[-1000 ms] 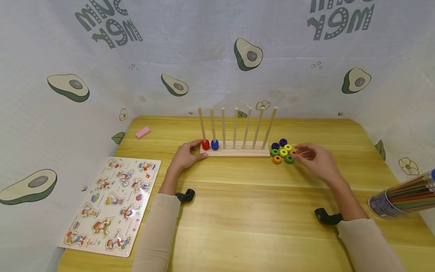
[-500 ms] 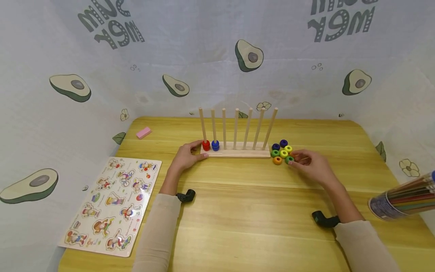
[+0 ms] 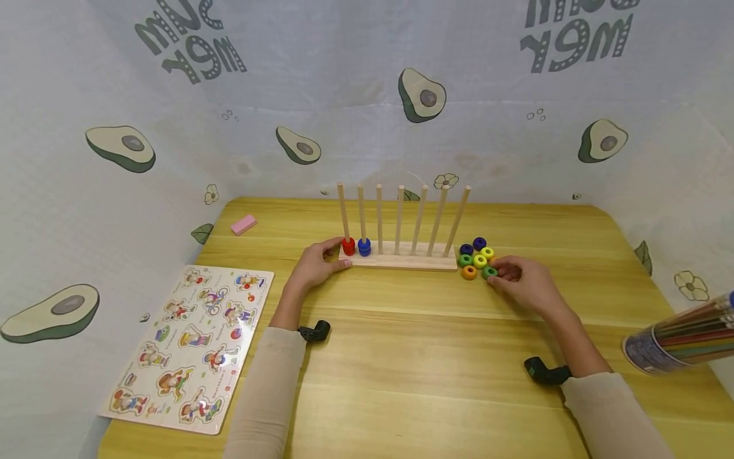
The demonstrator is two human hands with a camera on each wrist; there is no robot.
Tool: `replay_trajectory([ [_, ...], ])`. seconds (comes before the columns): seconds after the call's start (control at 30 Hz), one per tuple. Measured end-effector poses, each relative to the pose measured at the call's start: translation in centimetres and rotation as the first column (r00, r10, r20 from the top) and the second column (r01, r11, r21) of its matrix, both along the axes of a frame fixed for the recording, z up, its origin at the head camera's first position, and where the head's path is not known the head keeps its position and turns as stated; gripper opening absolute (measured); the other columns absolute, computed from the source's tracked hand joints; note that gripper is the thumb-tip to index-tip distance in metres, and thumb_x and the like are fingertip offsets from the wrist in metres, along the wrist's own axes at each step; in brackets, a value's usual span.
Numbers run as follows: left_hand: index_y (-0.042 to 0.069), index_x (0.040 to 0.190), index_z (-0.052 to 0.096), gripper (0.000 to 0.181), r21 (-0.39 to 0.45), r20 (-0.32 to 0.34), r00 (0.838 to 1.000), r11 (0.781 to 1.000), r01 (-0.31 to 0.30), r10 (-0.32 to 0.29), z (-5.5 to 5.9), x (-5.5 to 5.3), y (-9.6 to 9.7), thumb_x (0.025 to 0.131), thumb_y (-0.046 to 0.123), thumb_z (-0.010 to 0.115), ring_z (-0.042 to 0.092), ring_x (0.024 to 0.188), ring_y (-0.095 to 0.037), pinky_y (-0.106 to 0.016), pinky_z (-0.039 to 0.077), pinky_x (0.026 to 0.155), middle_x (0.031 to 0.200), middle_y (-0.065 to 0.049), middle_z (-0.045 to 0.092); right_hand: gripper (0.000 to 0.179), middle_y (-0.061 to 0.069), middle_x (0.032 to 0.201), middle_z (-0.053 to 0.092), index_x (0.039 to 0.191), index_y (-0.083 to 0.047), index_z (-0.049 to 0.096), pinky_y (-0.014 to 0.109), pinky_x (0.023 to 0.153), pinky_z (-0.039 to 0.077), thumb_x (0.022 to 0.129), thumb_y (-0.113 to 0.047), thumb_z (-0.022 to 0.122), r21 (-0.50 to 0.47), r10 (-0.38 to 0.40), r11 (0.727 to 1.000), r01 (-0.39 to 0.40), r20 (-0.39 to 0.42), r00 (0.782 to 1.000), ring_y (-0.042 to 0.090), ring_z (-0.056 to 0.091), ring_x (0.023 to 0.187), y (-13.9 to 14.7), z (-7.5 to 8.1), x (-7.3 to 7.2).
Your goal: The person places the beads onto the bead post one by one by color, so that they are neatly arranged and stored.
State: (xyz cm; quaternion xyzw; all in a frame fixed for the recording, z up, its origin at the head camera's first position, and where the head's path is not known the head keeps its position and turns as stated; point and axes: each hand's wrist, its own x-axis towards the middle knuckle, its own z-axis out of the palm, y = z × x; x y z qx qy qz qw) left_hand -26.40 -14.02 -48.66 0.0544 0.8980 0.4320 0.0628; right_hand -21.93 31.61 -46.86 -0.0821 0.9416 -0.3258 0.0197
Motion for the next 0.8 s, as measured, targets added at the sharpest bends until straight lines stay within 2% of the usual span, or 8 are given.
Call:
replay_trajectory([
  [0.27, 0.028, 0.151, 0.055, 0.065, -0.006, -0.002, 1.000, 1.000, -0.013, 0.013, -0.1, 0.0, 0.0, 0.091, 0.039, 0.079, 0.056, 0.129, -0.031, -0.050, 0.046, 0.110, 0.149, -0.011, 0.058, 0.037, 0.018, 0.109, 0.071, 0.125, 0.000, 0.068, 0.015, 0.073, 0.050, 0.097, -0.024, 0.074, -0.013, 0.008, 1.000, -0.008, -0.003, 1.000, 0.027, 0.067, 0.096, -0.1, 0.3, 0.2],
  [0.6, 0.028, 0.151, 0.056, 0.065, -0.004, -0.003, 1.000, 1.000, -0.013, 0.013, 0.1, 0.1, 0.0, 0.091, 0.039, 0.079, 0.056, 0.130, -0.032, -0.051, 0.046, 0.110, 0.148, -0.012, 0.059, 0.045, 0.015, 0.103, 0.068, 0.127, 0.001, 0.068, 0.027, 0.074, 0.051, 0.096, -0.032, 0.075, 0.024, 0.030, 0.999, -0.030, 0.022, 0.999, 0.024, 0.062, 0.090, -0.3, 0.1, -0.3],
  [0.7, 0.028, 0.151, 0.055, 0.065, -0.008, -0.006, 1.000, 1.000, -0.012, 0.012, 0.1, 0.1, 0.0, 0.091, 0.039, 0.079, 0.057, 0.129, -0.031, -0.051, 0.047, 0.110, 0.148, -0.012, 0.059, 0.046, 0.017, 0.108, 0.069, 0.127, -0.001, 0.067, 0.030, 0.077, 0.051, 0.097, -0.035, 0.073, 0.010, 0.017, 1.000, -0.017, 0.031, 0.999, 0.028, 0.064, 0.095, -0.1, 0.5, -0.2],
  [0.8, 0.028, 0.151, 0.055, 0.065, -0.013, -0.013, 1.000, 1.000, -0.010, 0.010, 0.1, 0.0, 0.0, 0.092, 0.039, 0.079, 0.057, 0.127, -0.031, -0.051, 0.047, 0.109, 0.147, -0.012, 0.059, 0.046, 0.021, 0.114, 0.069, 0.127, -0.002, 0.066, 0.027, 0.079, 0.051, 0.098, -0.037, 0.071, -0.005, 0.001, 1.000, -0.001, 0.000, 1.000, 0.035, 0.066, 0.101, 0.2, 1.5, -0.1],
])
